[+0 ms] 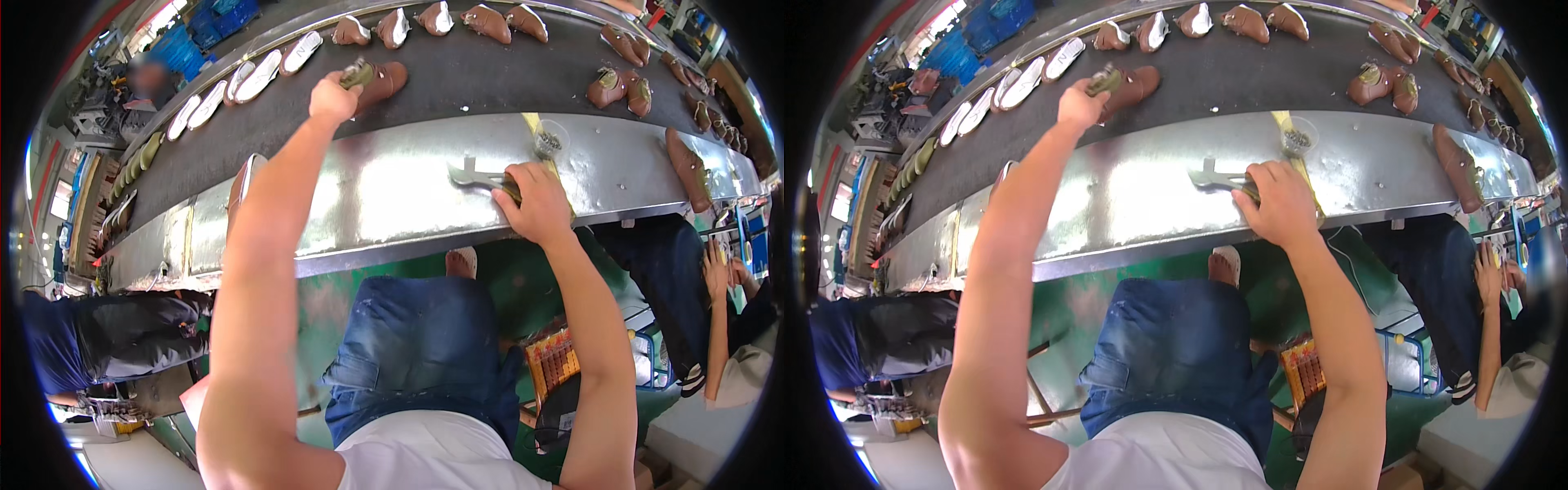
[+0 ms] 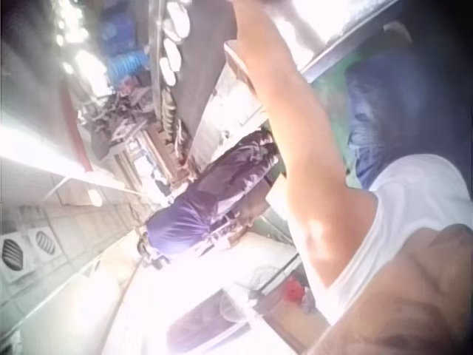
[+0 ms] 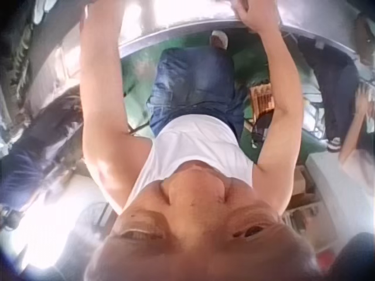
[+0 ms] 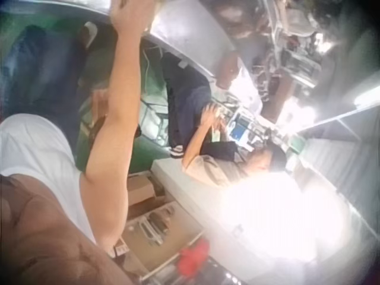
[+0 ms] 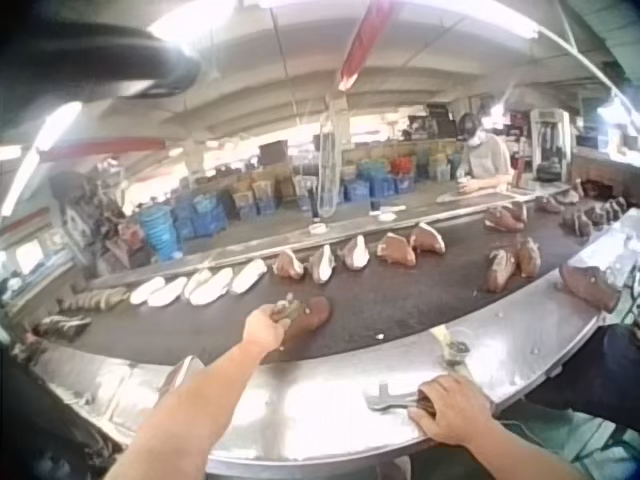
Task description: Assembling shoe components and hammering them into place on an assembly line.
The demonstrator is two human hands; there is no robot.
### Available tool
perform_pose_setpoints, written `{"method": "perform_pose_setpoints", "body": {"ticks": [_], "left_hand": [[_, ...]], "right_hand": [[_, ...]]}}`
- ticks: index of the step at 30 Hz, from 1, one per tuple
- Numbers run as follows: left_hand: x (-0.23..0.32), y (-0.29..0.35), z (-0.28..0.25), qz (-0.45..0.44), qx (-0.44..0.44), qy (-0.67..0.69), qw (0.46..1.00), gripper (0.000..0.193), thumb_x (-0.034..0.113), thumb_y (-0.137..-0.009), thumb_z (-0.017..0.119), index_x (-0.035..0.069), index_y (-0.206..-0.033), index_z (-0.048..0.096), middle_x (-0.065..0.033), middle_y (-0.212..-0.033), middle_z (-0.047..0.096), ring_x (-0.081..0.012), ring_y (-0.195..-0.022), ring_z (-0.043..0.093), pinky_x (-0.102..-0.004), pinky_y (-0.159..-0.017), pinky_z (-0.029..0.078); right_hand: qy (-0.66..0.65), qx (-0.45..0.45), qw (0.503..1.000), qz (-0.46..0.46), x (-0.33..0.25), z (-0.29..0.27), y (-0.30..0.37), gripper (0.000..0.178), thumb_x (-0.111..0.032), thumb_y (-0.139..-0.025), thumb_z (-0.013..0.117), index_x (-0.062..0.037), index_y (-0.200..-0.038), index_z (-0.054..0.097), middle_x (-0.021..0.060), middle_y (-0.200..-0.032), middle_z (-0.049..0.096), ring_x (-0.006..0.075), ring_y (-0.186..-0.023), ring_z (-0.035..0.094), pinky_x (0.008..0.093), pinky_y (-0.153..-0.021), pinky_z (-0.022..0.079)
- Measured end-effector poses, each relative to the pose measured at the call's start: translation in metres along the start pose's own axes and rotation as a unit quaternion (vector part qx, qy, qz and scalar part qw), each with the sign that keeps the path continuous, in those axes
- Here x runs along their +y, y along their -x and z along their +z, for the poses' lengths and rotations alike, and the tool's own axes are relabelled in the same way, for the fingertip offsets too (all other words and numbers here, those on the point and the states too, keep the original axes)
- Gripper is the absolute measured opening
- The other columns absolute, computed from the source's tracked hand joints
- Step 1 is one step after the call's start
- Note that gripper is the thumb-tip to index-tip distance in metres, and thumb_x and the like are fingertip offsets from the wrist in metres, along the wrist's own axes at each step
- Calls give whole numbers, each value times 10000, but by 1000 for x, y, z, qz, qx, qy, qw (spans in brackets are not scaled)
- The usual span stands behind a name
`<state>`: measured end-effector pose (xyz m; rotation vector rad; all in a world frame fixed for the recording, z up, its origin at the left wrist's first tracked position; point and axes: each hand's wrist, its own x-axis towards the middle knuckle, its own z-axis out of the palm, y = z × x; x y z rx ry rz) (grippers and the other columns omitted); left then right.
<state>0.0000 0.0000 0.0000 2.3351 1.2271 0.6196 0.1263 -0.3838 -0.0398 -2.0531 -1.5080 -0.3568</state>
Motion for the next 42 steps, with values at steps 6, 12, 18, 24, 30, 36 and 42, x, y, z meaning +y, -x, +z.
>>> {"method": "perform_pose_setpoints", "body": {"ticks": [6, 12, 18, 24, 30, 36, 42], "left_hand": [[-50, -8, -6, 0, -12, 112, 994, 702, 283, -876, 634, -77, -1428, 394, -234, -1501, 395, -336, -1400, 382, -360, -1158, 308], [-91, 61, -146, -83, -114, -296, 945, 672, 426, -856, 681, -8, -1342, 522, -197, -1262, 598, -325, -1094, 611, -444, -946, 486], [-133, 122, -177, -195, -214, 337, 896, 428, 304, -894, 719, -12, -1156, 595, -91, -963, 686, -200, -790, 668, -371, -701, 558], [-70, 311, -106, -119, -194, 604, 764, 603, 160, -909, 708, 32, -1433, 440, -85, -1093, 664, -183, -963, 647, -357, -874, 540], [-70, 422, -9, -87, -257, 556, 785, 771, 145, -922, 701, 90, -1551, 258, -63, -1267, 580, -136, -1151, 523, -306, -1008, 425], [-80, 411, -17, -17, -384, 522, 761, 787, 167, -952, 654, 132, -1576, 177, -84, -1349, 526, -172, -1250, 464, -328, -1082, 355], [-94, 398, -8, -54, -425, 583, 691, 733, 250, -965, 646, 117, -1557, 234, -79, -1393, 500, -188, -1290, 441, -345, -1110, 334]], "right_hand": [[-7, 25, 1000, 0, -2, -3, 2, 364, -301, -812, 717, -40, -1048, 625, 116, -982, 629, 324, -931, 596, 425, -825, 482], [2, 29, 1000, -5, 0, -4, 0, 347, -299, -822, 706, -48, -1045, 615, 129, -968, 617, 346, -924, 592, 439, -812, 476], [22, -3, 1000, -4, -1, 1, 3, 346, -305, -857, 681, -39, -1067, 610, 152, -997, 615, 361, -955, 587, 447, -824, 476], [-221, -183, 934, 214, -60, -42, 26, 445, -378, -938, 616, 49, -1065, 600, 218, -971, 661, 347, -891, 648, 408, -807, 492], [-336, -349, 842, 238, -158, -17, 141, 754, -445, -649, 891, 37, -1135, 574, 189, -975, 664, 290, -936, 664, 383, -832, 510], [-386, -261, 845, 263, -187, 36, 172, 625, -280, -685, 868, 12, -1125, 533, 186, -996, 655, 296, -947, 654, 386, -866, 502], [-403, -323, 815, 261, -170, 40, 153, 373, -114, -738, 675, 35, -1058, 553, 194, -915, 656, 323, -882, 664, 384, -793, 509]]}}
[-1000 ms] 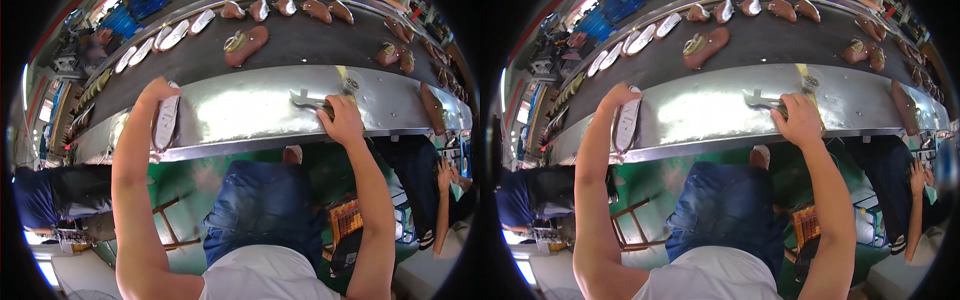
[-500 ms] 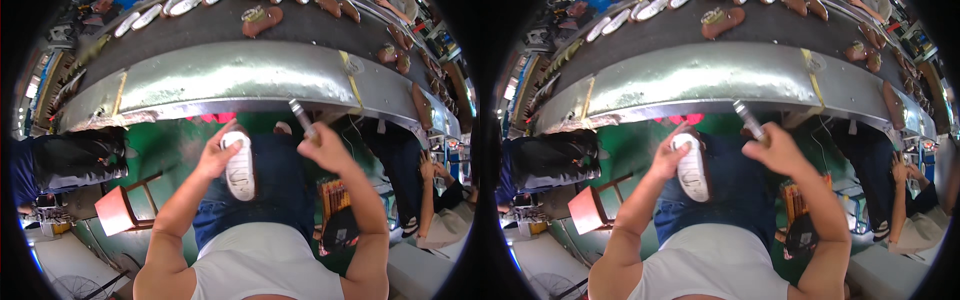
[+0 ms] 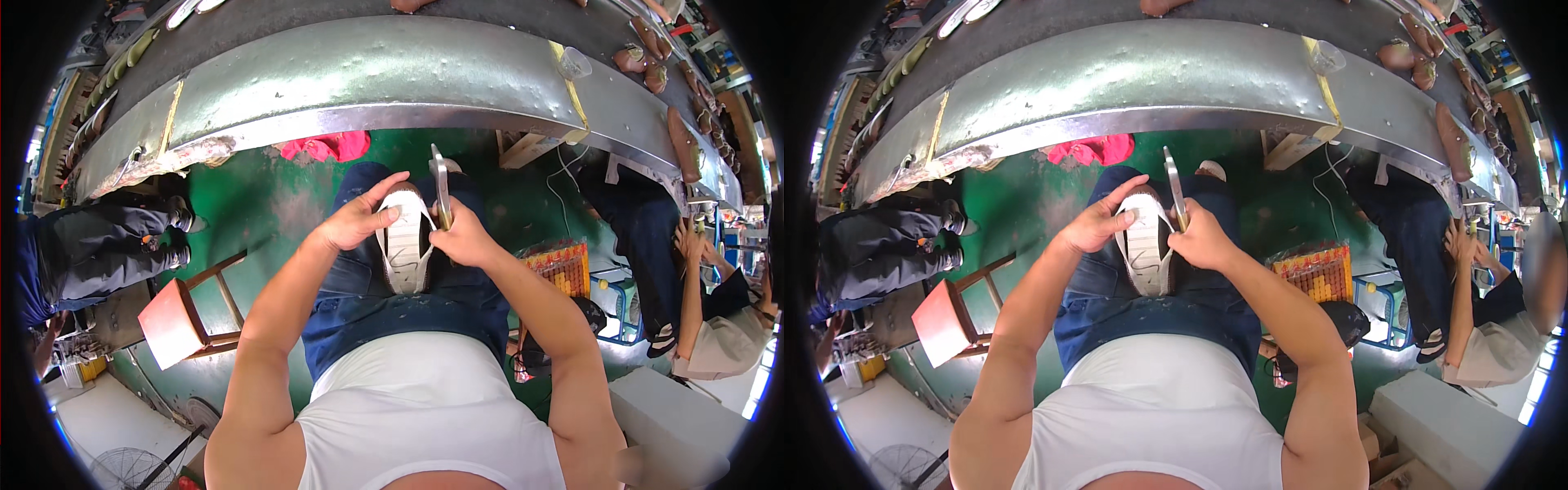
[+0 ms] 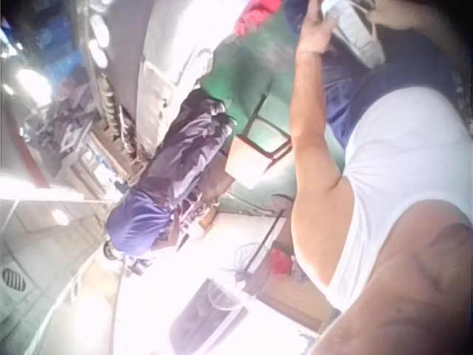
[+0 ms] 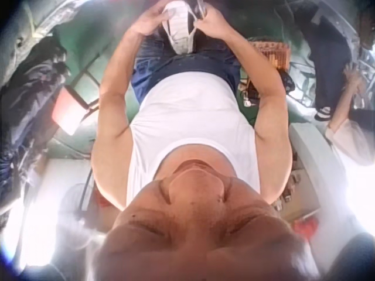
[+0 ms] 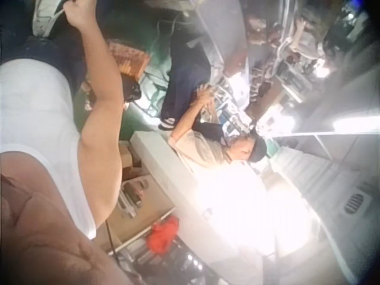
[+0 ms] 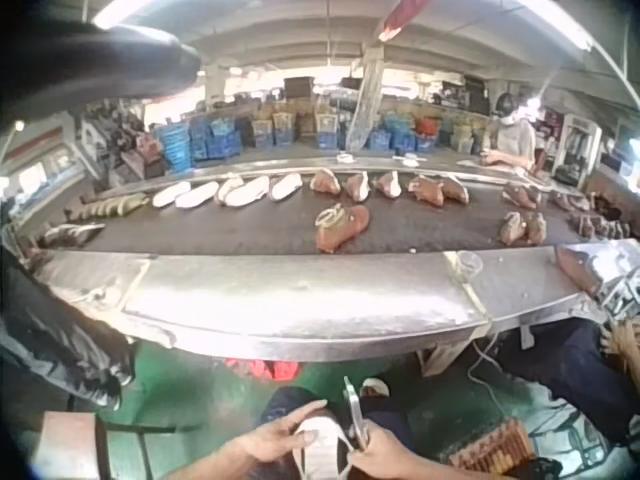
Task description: Assembling shoe components and hammering them into place on an assembly line.
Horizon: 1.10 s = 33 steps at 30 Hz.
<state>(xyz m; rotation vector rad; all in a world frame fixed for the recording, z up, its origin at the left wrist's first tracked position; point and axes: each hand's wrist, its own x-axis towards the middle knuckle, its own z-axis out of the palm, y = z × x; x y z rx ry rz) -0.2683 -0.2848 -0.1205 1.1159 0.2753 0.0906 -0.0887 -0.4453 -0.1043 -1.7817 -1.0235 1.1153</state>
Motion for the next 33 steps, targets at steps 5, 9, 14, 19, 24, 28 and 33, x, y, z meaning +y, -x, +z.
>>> {"method": "perform_pose_setpoints", "body": {"ticks": [5, 9, 14, 19, 24, 28, 33], "left_hand": [[-11, 0, 20, 26, 149, -134, 979, 594, 207, -985, 604, 99, -1504, 335, -78, -1354, 521, -183, -1259, 468, -327, -1072, 374], [-13, 20, 7, 63, 229, 64, 969, 547, 172, -985, 600, 98, -1481, 381, -71, -1299, 570, -157, -1185, 530, -316, -1032, 416], [53, 11, 21, 94, 230, 54, 967, 602, 184, -974, 608, 60, -1496, 337, -88, -1262, 580, -163, -1154, 545, -314, -1009, 429], [37, -16, 14, 91, 158, 13, 983, 613, 107, -973, 610, 92, -1516, 326, -40, -1276, 556, -128, -1159, 512, -287, -1021, 407], [-14, -9, 18, 23, 116, -77, 990, 527, 183, -1001, 585, 131, -1477, 367, -48, -1289, 543, -141, -1168, 507, -292, -1010, 415], [-19, -12, 17, 14, 170, -54, 984, 397, 251, -1024, 541, 118, -1384, 439, -33, -1194, 591, -118, -1098, 537, -294, -960, 456], [-23, -8, 21, 6, 195, -52, 979, 424, 268, -1031, 527, 127, -1410, 401, -43, -1208, 577, -126, -1106, 530, -298, -966, 451]], "right_hand": [[-42, -15, 999, 3, 29, -2, 8, 372, -188, -827, 780, -11, -1038, 530, 81, -967, 651, 161, -901, 629, 320, -832, 514], [-27, -64, 998, 11, 7, -17, 28, 418, -229, -841, 776, 8, -1089, 537, 96, -1012, 653, 159, -917, 629, 319, -845, 511], [-39, -90, 995, 9, 6, -21, 37, 423, -243, -882, 720, 10, -1167, 537, 94, -1047, 631, 148, -937, 591, 311, -862, 484], [-298, -42, 954, 0, 4, -30, 54, 303, -150, -954, 586, 1, -1208, 520, 99, -1017, 633, 138, -865, 593, 295, -800, 492], [-102, -56, 989, 96, 6, -20, 88, 263, -199, -947, 587, -4, -1123, 584, 86, -839, 672, 168, -691, 633, 313, -665, 502], [-41, -92, 992, 73, 11, -3, 91, 254, -235, -947, 595, 2, -1039, 601, 91, -746, 648, 187, -684, 632, 324, -667, 497], [-111, -140, 975, 134, 4, 6, 78, 271, -170, -982, 550, 18, -1174, 581, 64, -922, 668, 98, -773, 586, 278, -701, 497]]}}
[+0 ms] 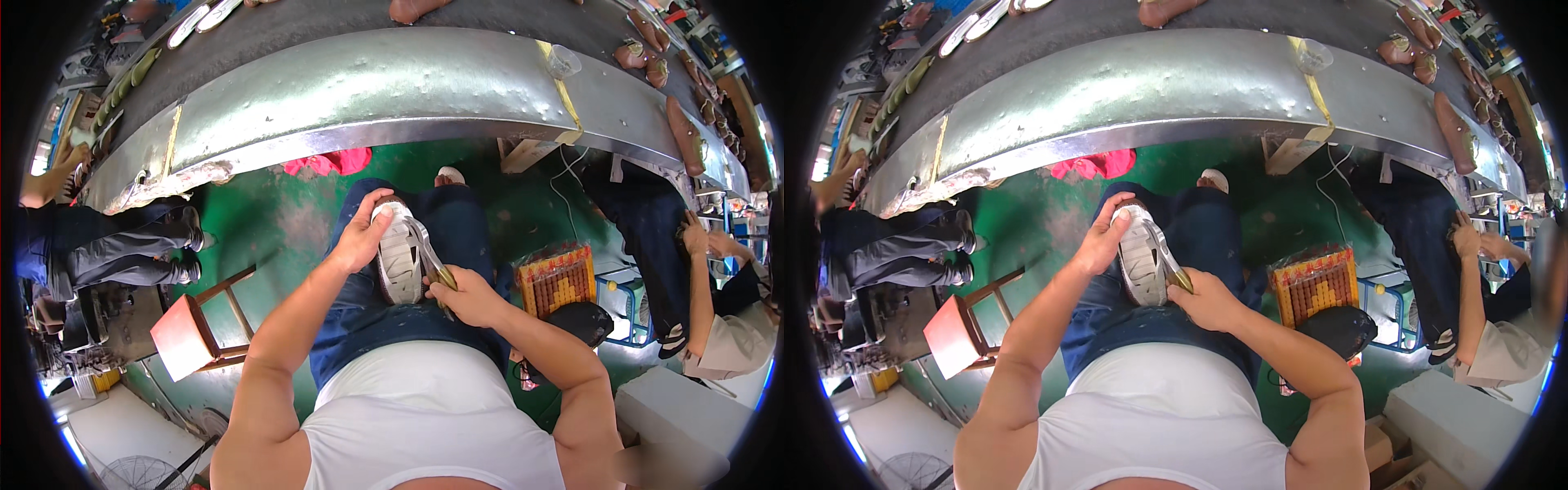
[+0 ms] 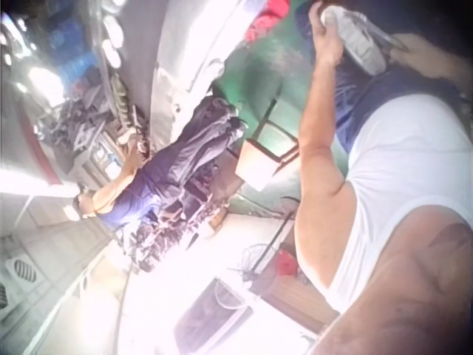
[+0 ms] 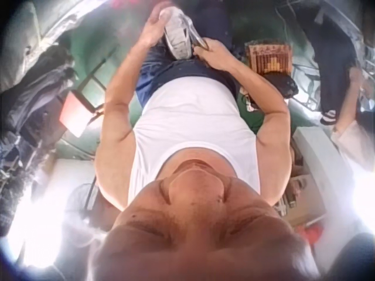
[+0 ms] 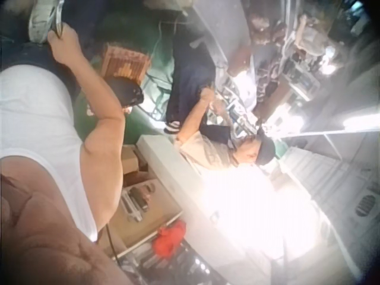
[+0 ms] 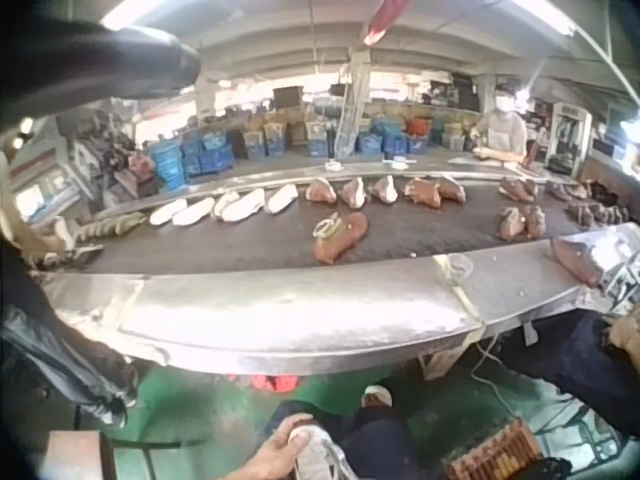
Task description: Assembling shoe components and hammering them into place on an assembly line.
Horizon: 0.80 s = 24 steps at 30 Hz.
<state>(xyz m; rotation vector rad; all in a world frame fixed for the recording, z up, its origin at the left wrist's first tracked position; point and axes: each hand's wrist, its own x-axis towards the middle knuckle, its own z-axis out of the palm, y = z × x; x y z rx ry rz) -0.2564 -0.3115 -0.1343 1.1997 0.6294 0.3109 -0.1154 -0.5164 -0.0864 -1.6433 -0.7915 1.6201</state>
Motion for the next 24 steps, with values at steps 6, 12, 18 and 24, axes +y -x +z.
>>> {"method": "perform_pose_setpoints", "body": {"ticks": [6, 12, 18, 24], "left_hand": [[2, 5, -5, 16, -21, -42, 999, 480, 261, -1024, 543, 120, -1441, 349, -64, -1243, 557, -154, -1154, 504, -305, -1014, 416], [0, 3, -8, 27, -37, -40, 998, 479, 240, -1024, 545, 113, -1441, 346, -71, -1280, 527, -154, -1174, 483, -301, -1027, 399], [7, 5, 0, -36, -31, -67, 997, 490, 260, -1030, 528, 161, -1463, 321, -61, -1288, 516, -168, -1196, 477, -325, -1049, 383], [13, 7, 17, 26, -132, -159, 978, 489, 288, -1044, 491, 162, -1475, 296, -71, -1312, 503, -177, -1227, 457, -332, -1060, 367]], "right_hand": [[-105, 23, 994, -1, 13, 13, -14, 253, -158, -991, 542, 19, -1169, 575, 60, -931, 649, 118, -801, 588, 278, -708, 492], [-249, 45, 967, 1, 1, 11, -8, 216, -168, -991, 534, 16, -1083, 601, 59, -857, 630, 117, -693, 594, 256, -593, 463], [-65, -11, 997, 30, -6, -7, -9, 232, -135, -996, 533, 19, -1168, 560, 69, -949, 636, 125, -754, 619, 225, -578, 481], [-364, 127, 912, -141, -72, -37, -6, 239, -222, -1004, 523, -13, -1103, 582, 54, -831, 629, 69, -598, 503, 205, -474, 351]]}}
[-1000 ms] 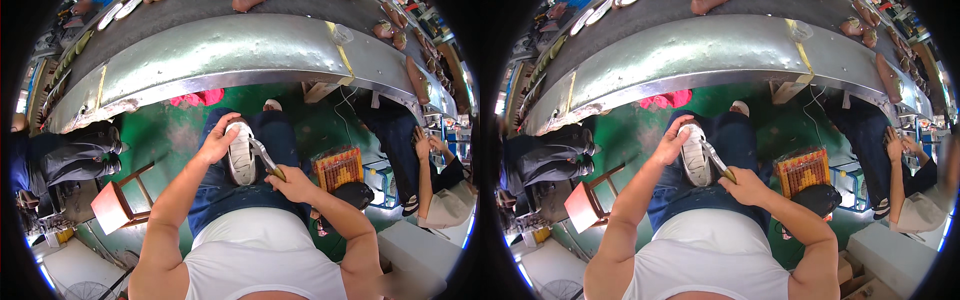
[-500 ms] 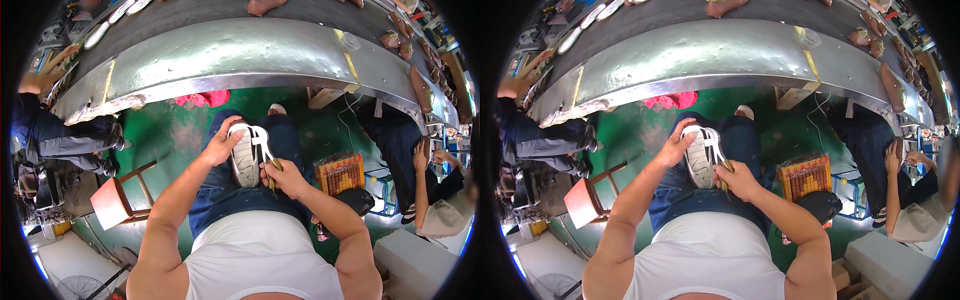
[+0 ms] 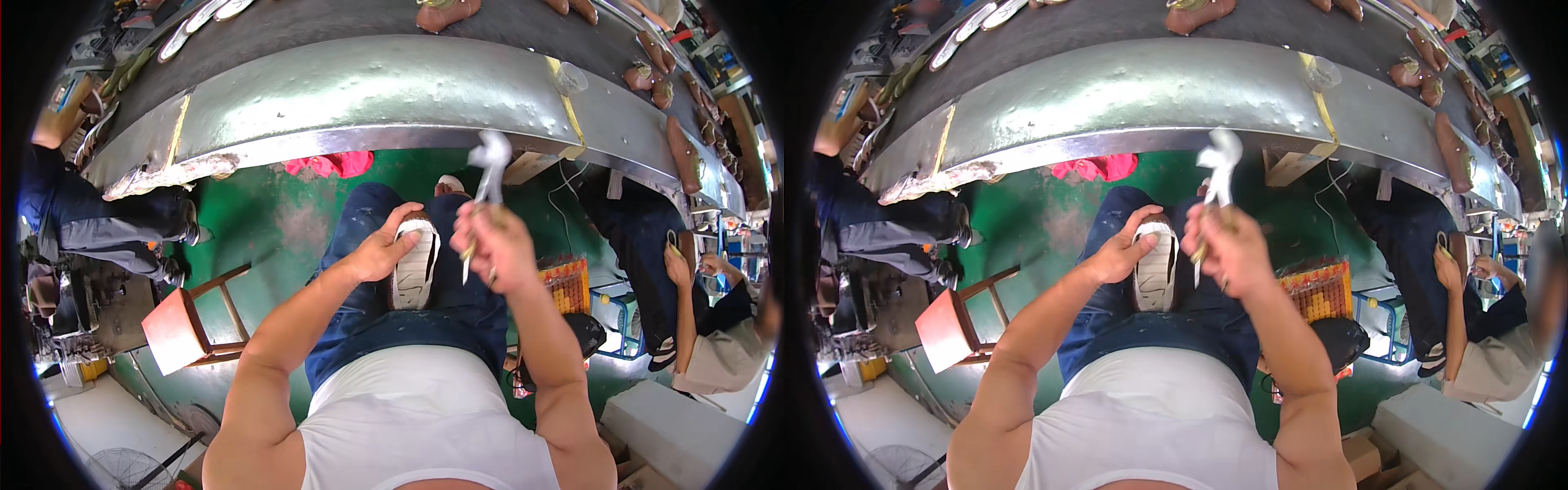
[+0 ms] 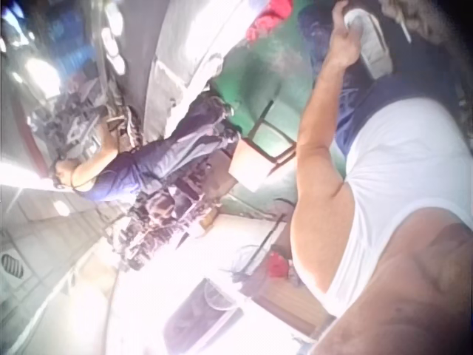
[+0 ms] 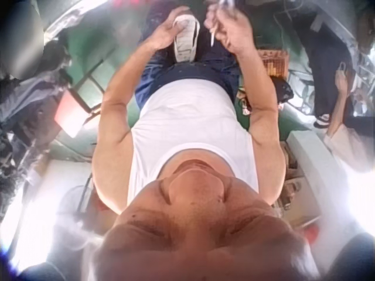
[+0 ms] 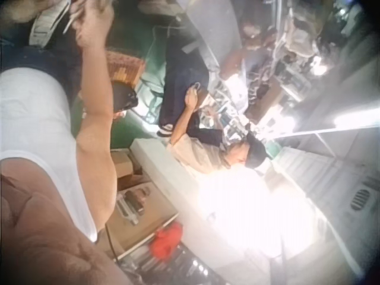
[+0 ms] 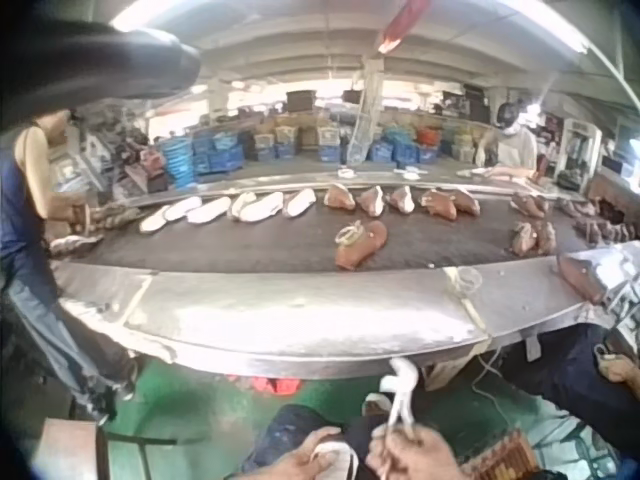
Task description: Assembling shoe components and hammering them into place on an assembly line.
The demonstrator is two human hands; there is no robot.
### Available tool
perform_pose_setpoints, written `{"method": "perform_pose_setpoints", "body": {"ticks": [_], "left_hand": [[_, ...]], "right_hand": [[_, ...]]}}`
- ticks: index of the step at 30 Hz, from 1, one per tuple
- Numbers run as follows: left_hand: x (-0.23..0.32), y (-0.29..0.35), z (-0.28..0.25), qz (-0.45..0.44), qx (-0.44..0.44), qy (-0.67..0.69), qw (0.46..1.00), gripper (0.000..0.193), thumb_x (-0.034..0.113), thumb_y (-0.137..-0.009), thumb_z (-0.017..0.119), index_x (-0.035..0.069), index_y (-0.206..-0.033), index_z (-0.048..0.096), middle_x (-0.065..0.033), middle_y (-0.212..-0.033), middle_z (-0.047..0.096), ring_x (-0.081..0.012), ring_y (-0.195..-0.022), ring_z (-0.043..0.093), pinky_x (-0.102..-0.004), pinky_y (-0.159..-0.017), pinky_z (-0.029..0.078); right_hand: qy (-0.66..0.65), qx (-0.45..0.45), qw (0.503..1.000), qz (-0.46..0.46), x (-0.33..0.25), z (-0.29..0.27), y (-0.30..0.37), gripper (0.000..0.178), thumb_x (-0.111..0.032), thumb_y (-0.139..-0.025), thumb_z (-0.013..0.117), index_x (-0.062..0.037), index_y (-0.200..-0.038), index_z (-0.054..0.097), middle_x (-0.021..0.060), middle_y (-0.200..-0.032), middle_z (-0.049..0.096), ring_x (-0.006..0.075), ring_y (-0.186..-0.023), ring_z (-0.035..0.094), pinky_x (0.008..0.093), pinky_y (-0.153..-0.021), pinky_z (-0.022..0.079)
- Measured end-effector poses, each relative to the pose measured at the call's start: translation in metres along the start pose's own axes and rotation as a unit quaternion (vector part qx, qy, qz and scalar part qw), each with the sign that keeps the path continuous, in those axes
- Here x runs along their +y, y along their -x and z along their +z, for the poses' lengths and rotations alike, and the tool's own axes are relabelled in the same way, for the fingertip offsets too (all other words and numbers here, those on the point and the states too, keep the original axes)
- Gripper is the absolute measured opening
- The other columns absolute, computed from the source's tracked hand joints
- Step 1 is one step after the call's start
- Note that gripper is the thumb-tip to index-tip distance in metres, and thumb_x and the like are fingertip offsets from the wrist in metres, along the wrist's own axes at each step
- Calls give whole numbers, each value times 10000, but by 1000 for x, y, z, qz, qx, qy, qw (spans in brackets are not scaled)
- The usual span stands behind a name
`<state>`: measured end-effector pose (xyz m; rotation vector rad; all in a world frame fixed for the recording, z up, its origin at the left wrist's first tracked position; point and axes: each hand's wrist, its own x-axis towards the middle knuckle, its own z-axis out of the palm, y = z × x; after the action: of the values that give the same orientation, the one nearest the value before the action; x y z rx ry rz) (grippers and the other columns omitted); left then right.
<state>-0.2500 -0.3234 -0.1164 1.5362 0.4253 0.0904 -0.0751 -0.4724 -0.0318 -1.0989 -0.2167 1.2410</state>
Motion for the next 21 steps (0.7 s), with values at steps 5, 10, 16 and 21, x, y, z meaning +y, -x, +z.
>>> {"method": "perform_pose_setpoints", "body": {"ticks": [5, 10, 16, 21], "left_hand": [[-19, 1, -12, -59, 90, 75, 991, 446, 317, -1054, 451, 163, -1455, 331, -98, -1274, 543, -191, -1186, 490, -326, -1035, 390], [-15, 1, -9, -58, 103, 71, 990, 481, 352, -1053, 435, 143, -1466, 303, -105, -1281, 537, -198, -1206, 480, -330, -1049, 375], [-20, 5, -18, -15, 27, 123, 992, 561, 283, -1051, 424, 93, -1507, 159, -132, -1394, 440, -217, -1304, 403, -326, -1113, 288], [-17, 1, -19, -26, 18, 61, 998, 561, 267, -1049, 418, 94, -1511, 151, -147, -1400, 429, -228, -1307, 403, -326, -1115, 287]], "right_hand": [[361, -125, 921, 70, -6, -23, 10, 287, -175, -980, 563, 19, -1191, 565, 92, -956, 661, 120, -778, 632, 243, -550, 502], [302, -153, 917, 209, 48, -28, 16, 297, -150, -967, 575, 25, -1206, 550, 111, -1115, 638, 176, -975, 644, 314, -668, 610], [226, -135, 938, 225, 51, -20, 13, 253, -159, -973, 567, 25, -1145, 590, 88, -988, 643, 169, -912, 640, 306, -642, 577], [258, -127, 944, 160, 61, -19, 7, 186, -168, -978, 563, 7, -1032, 592, 49, -828, 636, 138, -724, 614, 255, -591, 482]]}}
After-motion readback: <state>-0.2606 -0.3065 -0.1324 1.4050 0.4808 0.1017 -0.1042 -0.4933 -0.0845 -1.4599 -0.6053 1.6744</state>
